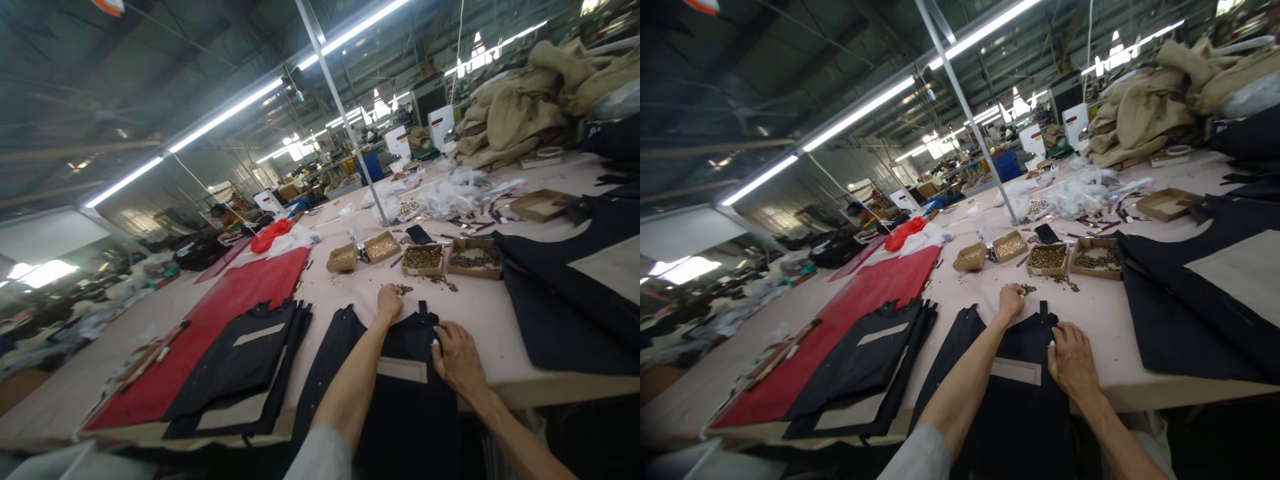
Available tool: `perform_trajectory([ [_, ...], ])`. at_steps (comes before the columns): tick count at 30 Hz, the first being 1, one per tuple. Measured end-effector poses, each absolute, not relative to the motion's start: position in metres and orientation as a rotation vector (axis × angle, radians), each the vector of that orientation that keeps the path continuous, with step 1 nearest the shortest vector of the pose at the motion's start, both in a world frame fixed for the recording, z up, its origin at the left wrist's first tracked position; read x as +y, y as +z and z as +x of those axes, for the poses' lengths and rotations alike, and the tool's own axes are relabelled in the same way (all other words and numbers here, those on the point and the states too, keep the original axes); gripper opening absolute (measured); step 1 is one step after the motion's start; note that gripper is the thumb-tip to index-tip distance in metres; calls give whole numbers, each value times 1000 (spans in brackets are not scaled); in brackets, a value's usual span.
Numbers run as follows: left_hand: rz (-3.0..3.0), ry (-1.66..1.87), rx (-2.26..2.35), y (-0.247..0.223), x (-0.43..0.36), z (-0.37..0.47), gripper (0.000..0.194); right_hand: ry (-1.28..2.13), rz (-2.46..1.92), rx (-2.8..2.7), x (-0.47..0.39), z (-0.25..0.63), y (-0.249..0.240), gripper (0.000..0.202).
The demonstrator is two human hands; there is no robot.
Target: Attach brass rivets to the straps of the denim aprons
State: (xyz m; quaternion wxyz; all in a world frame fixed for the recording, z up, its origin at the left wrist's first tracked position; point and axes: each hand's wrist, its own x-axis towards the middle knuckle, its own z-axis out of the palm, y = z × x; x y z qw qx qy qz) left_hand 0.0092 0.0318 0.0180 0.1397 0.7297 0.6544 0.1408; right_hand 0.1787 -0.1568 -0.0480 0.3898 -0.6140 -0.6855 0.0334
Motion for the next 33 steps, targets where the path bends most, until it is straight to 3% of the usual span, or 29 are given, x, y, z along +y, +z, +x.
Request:
perform_trajectory([
  [10, 2236, 300, 1946, 11, 33, 11, 30, 127, -1589, -1730, -156, 181, -36, 35],
  [20, 2298, 129, 1950, 19, 13, 16, 40, 113, -1571, -1713, -155, 182, -42, 38],
  [25, 2303, 265, 1912, 23, -3, 23, 33, 118, -1593, -1713, -156, 182, -38, 36],
  [33, 2216, 407, 1472, 5, -45, 40, 23, 122, -1596, -1716, -157, 184, -32, 36],
])
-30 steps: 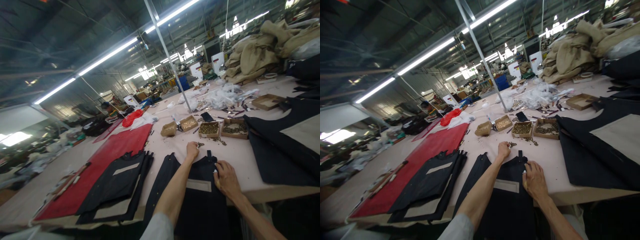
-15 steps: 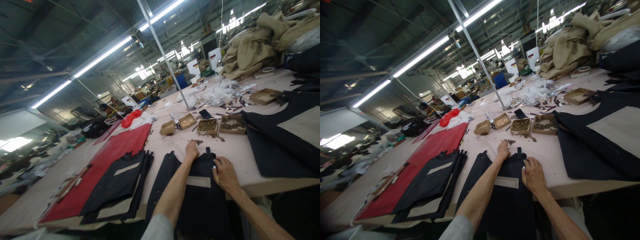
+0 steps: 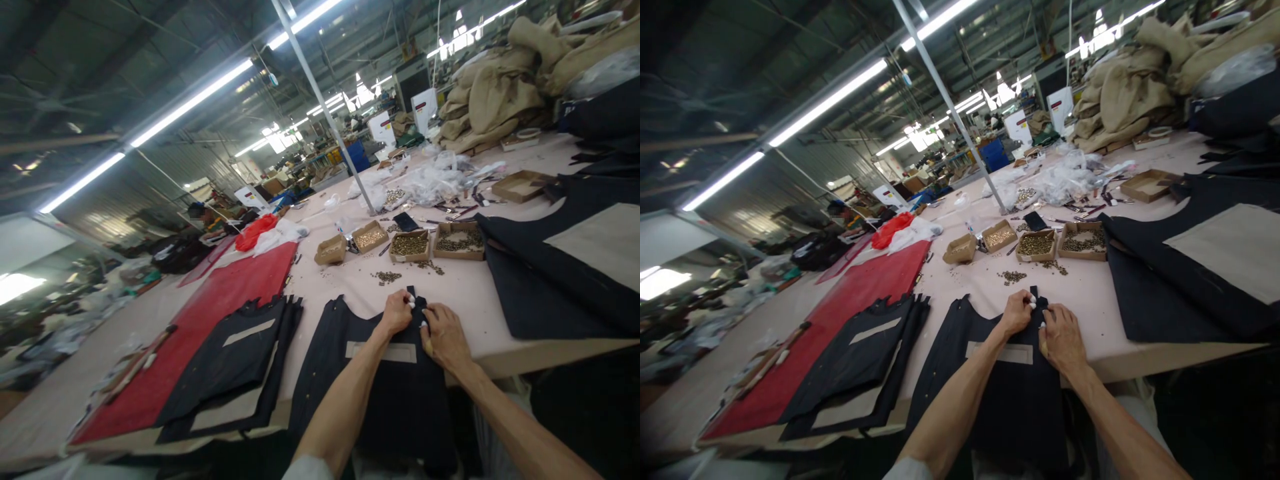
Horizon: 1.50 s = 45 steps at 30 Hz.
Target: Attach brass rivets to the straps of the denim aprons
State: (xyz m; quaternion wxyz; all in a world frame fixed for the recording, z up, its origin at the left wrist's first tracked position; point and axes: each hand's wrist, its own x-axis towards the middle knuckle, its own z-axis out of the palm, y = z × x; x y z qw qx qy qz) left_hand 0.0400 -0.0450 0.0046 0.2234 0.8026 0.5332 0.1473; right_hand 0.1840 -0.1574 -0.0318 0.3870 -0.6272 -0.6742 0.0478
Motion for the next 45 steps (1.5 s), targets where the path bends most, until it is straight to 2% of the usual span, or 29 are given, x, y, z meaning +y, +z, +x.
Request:
perform_trajectory([
  [11, 1918, 424, 1686, 1, -24, 47, 16, 122, -1575, -1692, -157, 183, -36, 36],
  [18, 1618, 313, 1626, 13, -1, 44, 23, 130, -1579, -1710, -159, 184, -33, 34],
  [24, 1821, 103, 1558, 24, 14, 45, 47, 144, -1594, -1718, -157, 185, -34, 36],
  [29, 1915, -69, 1664, 25, 24, 52, 48, 162, -1597, -1735, -155, 185, -36, 38],
  [34, 1882, -82, 1676, 27, 22, 56, 47, 174, -1588, -1745, -156, 186, -36, 35],
  [37, 1816, 0, 1692, 31, 13, 54, 46, 163, -1566, -1710, -156, 188, -39, 35],
  [40, 1748, 311, 1742, 37, -14, 47, 36, 143, -1567, -1655, -155, 189, -44, 37],
  [43, 1801, 679, 1843, 41, -67, 38, 24, 156, -1567, -1651, -153, 192, -49, 39],
  [45, 1841, 756, 1866, 39, -117, 34, 20, 200, -1581, -1652, -153, 194, -51, 39],
])
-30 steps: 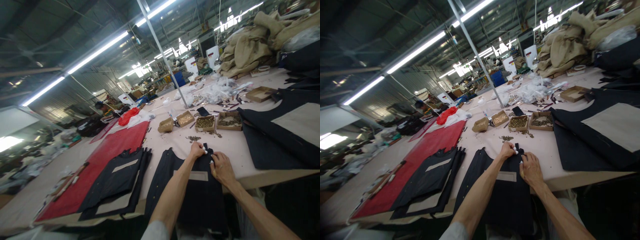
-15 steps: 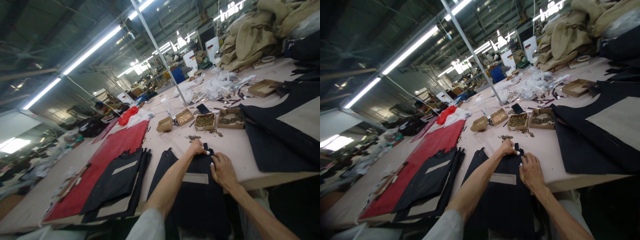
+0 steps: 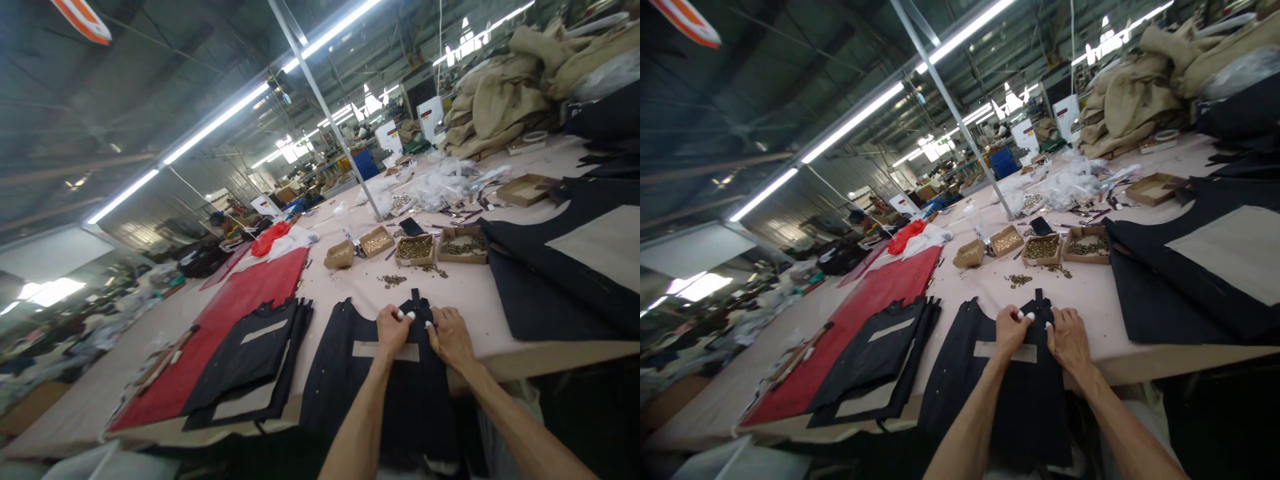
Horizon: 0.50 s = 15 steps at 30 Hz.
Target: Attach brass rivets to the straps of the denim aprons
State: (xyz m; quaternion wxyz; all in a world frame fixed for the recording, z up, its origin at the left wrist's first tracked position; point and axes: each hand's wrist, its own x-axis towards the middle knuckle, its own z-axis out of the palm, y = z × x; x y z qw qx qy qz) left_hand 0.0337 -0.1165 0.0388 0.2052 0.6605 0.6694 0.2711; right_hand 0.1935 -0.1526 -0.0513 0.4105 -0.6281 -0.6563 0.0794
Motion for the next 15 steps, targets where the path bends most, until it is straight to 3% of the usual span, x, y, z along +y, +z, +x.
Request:
perform_trajectory([
  [3, 1898, 694, 1891, 27, -195, 38, 23, 251, -1614, -1634, -155, 196, -53, 35],
  [8, 2003, 717, 2059, -1, -265, 70, 70, 299, -1623, -1582, -167, 187, -41, 41],
  [10, 1962, 779, 2138, -6, -268, 77, 78, 343, -1586, -1519, -174, 177, -26, 43],
  [15, 1875, 876, 2070, 28, -270, 57, 45, 474, -1214, -1562, -196, 153, 27, 45],
])
